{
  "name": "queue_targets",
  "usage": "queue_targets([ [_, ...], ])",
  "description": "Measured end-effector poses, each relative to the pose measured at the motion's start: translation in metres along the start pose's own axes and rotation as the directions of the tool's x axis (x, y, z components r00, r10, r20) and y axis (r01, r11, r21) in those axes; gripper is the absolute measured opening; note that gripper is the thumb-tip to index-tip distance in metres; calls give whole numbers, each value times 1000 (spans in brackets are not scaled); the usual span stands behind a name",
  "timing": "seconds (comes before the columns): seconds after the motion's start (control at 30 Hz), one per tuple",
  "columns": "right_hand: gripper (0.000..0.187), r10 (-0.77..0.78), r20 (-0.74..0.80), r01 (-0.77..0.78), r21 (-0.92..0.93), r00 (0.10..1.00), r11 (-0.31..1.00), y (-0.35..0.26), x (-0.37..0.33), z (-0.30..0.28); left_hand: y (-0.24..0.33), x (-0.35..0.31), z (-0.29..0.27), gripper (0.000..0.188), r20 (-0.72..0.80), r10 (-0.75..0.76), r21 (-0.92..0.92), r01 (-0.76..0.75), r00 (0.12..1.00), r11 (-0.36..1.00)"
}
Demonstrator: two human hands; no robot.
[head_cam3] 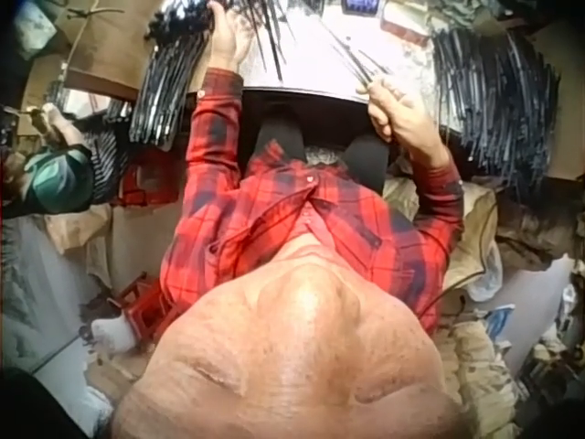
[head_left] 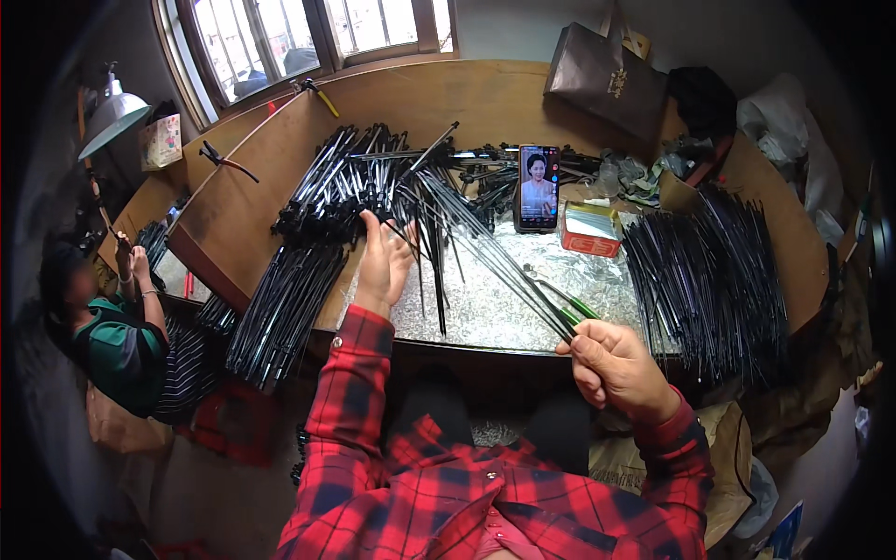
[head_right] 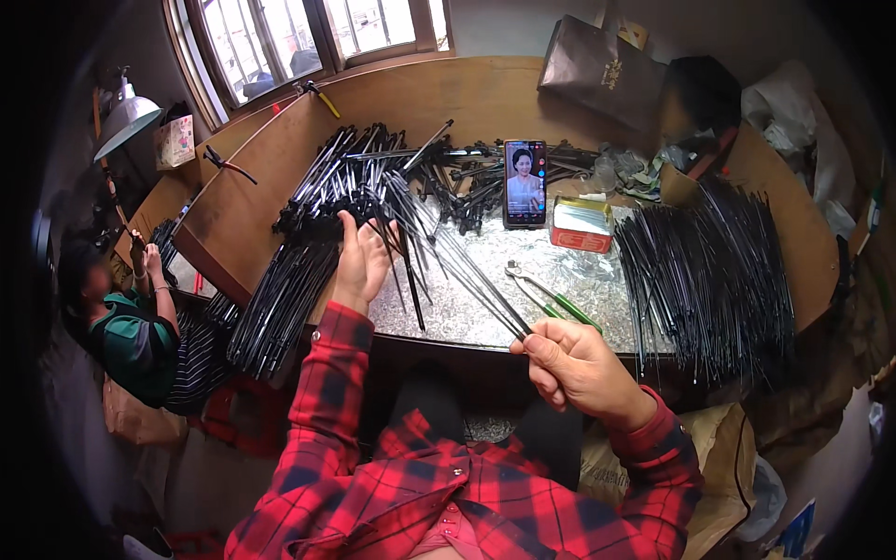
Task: Bundling and securing groups of thin black rods using pliers and fasteners at a workbench.
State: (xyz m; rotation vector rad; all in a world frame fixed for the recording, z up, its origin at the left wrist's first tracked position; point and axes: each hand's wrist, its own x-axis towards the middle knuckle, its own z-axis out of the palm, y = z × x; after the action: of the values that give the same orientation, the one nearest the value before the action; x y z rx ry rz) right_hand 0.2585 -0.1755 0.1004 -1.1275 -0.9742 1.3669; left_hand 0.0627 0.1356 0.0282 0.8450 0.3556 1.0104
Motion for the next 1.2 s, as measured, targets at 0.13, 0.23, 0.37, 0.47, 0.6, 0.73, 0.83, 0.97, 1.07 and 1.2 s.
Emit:
queue_targets([
  [0.13, 22, 15, 3, -14, -24, 1000, 1000, 10, 0, -3, -6, 5, 37, 55, 243, -106, -99, 133, 964, 986],
  [0.23, 22, -27, -8, 26, -98, 1000, 995, 17, -1, -5, -7, 11, 23, 27, 332, -254, -112, 306, 908, 945],
  [0.37, 22, -57, -73, 49, -118, 996, 992, 25, -6, -15, -8, 1, 55, 19, 352, -300, 50, 302, 887, 952],
  [0.47, 22, -120, -86, 104, -174, 989, 979, 36, -7, -21, -4, 5, 65, 20, 305, -166, 173, 117, 938, 978],
  [0.6, 17, -388, -106, 287, -505, 916, 814, 86, -8, -26, 9, 22, 78, 24, 186, 249, -8, -251, 951, 968],
  [0.73, 20, -462, -109, 78, -927, 880, 367, 171, 9, -38, -20, 33, 73, 30, 365, 325, 395, -462, 872, 795],
  [0.83, 23, -421, -103, -5, -974, 901, 227, 205, 10, -42, -74, 10, 38, 19, 281, -165, 636, -55, 946, 770],
  [0.97, 23, -405, -173, 27, -897, 898, 441, 182, 16, -30, -110, 0, 25, 17, 264, -300, 678, 45, 917, 733],
  [1.07, 24, -439, -226, 95, -796, 870, 598, 164, 29, -25, -111, 11, 38, 15, 288, -29, 635, -169, 957, 753],
  [1.2, 30, -341, -254, 130, -597, 905, 792, 142, 50, -16, -107, 16, 28, 31, 372, -45, 734, -264, 927, 626],
])
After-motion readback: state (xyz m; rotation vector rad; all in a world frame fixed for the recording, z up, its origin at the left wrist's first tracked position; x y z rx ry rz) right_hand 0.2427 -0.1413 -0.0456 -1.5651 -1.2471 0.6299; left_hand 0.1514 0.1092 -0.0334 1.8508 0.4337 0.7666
